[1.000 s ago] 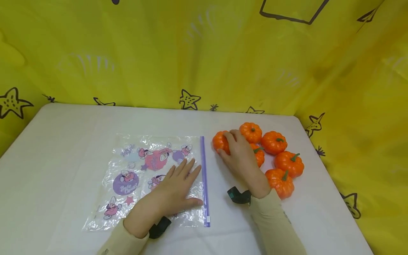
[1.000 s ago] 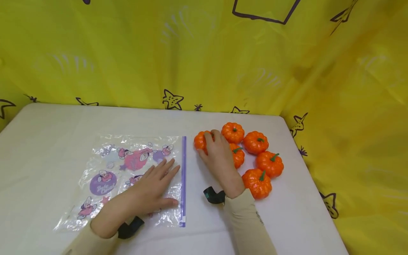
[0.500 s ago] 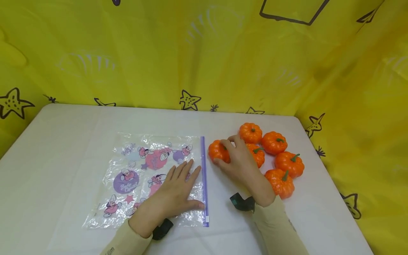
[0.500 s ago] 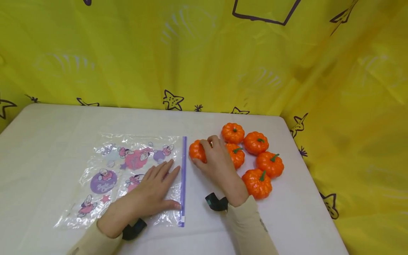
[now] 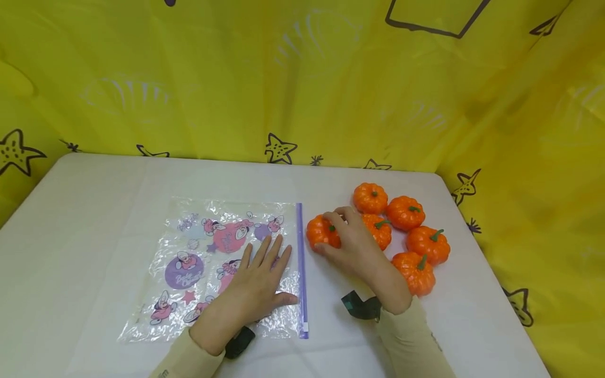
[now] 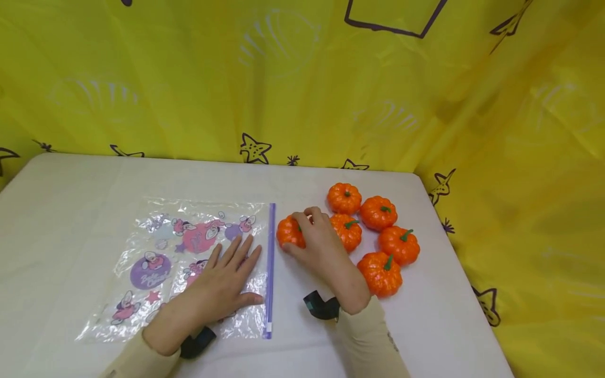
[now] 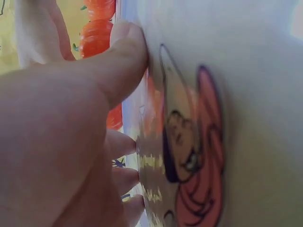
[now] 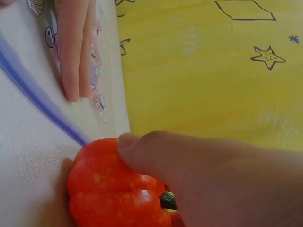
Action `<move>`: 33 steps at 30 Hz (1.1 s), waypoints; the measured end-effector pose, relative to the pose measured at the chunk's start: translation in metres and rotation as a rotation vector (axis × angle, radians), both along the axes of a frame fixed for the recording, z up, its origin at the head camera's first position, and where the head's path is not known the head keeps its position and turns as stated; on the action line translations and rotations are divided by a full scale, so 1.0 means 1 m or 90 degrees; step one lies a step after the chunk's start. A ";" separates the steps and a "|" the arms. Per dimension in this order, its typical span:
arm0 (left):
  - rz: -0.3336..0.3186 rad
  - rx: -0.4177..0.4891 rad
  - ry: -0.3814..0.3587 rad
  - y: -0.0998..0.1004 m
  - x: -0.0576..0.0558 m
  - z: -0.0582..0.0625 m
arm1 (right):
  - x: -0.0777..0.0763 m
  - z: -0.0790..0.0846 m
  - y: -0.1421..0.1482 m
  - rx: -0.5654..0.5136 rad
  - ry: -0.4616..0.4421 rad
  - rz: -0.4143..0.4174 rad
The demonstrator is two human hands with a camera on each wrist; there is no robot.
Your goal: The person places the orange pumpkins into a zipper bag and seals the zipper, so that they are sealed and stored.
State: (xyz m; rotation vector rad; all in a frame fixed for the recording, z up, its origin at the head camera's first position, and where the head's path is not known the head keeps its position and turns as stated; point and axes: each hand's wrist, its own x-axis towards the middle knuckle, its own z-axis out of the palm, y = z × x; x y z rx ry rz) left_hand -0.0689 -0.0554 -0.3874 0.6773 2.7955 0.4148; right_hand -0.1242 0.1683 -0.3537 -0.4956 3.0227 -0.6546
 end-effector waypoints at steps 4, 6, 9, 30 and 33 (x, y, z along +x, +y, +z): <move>-0.010 -0.026 0.019 0.000 0.001 -0.002 | 0.001 0.000 0.001 -0.001 -0.020 0.003; -0.015 -0.035 0.028 0.000 0.002 -0.002 | 0.002 -0.001 0.002 -0.003 -0.024 0.008; -0.020 -0.039 0.038 0.000 0.003 -0.003 | 0.003 0.000 0.003 -0.006 -0.032 0.014; -0.006 0.002 0.038 -0.003 0.000 0.001 | 0.003 0.004 0.005 -0.024 -0.084 0.025; -0.006 0.003 0.036 -0.003 -0.001 0.001 | 0.003 0.005 0.005 -0.026 -0.088 0.025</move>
